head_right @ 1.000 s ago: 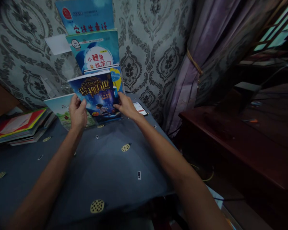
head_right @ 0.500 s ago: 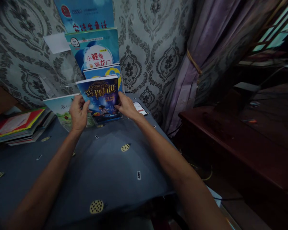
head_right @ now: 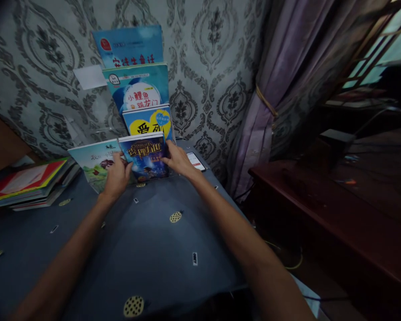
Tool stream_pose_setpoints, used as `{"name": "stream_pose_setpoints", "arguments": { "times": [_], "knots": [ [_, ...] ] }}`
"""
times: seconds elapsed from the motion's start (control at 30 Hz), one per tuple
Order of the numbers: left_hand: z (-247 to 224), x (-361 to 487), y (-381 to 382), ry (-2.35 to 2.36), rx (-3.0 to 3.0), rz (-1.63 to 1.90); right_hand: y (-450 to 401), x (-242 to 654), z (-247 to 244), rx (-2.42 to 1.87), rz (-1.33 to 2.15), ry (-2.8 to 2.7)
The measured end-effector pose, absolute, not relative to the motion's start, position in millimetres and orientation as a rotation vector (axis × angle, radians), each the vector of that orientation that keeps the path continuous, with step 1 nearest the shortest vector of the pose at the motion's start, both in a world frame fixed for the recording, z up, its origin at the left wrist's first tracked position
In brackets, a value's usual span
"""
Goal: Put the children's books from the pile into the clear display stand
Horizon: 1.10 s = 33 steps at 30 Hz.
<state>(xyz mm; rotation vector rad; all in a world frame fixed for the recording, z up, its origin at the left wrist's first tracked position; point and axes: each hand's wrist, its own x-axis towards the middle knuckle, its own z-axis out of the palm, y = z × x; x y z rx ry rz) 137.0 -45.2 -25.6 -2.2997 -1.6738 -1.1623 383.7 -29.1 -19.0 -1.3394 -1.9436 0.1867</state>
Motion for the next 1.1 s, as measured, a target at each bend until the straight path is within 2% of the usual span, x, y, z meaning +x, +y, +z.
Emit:
{"name": "stream_pose_setpoints", "arguments": {
  "times": [0.2,0.53,1.1],
  "knots": [
    [-17.7,141.1,-53.6,-1.793,-2.282,-0.888,-28.2,385.4,-19.6,-1.37,0.164,-1.993],
    [-18.3,141.5,-45.5,-1.762,-2.334,-0.928,-20.8,389.1,-31.0,-1.286,0.088,-2.036],
    [-17.3,170.5,-45.3,-1.736,-2.377,-0.937,-27.1,412.3,-10.0,-1.334,0.041,-1.95]
  ]
}}
